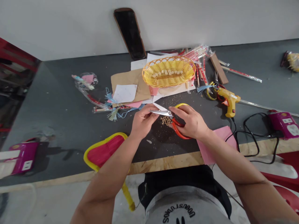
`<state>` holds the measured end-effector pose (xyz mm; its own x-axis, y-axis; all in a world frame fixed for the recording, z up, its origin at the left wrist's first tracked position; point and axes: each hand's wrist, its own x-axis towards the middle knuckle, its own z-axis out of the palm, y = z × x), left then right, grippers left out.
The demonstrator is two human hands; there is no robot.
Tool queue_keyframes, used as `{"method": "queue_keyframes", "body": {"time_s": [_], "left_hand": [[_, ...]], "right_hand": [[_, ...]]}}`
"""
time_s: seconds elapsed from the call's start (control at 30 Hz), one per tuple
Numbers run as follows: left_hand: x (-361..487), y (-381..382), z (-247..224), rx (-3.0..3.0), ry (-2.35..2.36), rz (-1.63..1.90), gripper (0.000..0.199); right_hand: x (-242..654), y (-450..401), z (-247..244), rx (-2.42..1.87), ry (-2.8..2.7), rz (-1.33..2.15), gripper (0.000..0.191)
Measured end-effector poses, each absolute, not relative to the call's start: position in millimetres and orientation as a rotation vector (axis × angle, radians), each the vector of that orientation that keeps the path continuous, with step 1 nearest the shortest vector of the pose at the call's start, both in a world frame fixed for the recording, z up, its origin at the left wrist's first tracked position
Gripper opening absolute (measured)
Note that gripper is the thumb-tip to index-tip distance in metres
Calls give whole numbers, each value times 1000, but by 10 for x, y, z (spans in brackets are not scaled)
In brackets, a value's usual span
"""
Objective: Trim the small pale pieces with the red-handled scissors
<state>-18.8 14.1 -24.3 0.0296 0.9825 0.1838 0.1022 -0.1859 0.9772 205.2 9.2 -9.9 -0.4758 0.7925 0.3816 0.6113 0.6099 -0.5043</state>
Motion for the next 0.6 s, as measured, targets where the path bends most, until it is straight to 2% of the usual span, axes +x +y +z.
{"method": "queue_keyframes", "body": {"time_s": [0.37, 0.6], "left_hand": [[-213, 114, -289, 1412, 1212, 1231, 29], [-199, 124, -287, 1258, 1154, 1234, 31]], "right_hand": [[2042, 58, -127, -1167, -2241, 505, 45], [2075, 120, -113, -1144, -2183, 472, 55]]}}
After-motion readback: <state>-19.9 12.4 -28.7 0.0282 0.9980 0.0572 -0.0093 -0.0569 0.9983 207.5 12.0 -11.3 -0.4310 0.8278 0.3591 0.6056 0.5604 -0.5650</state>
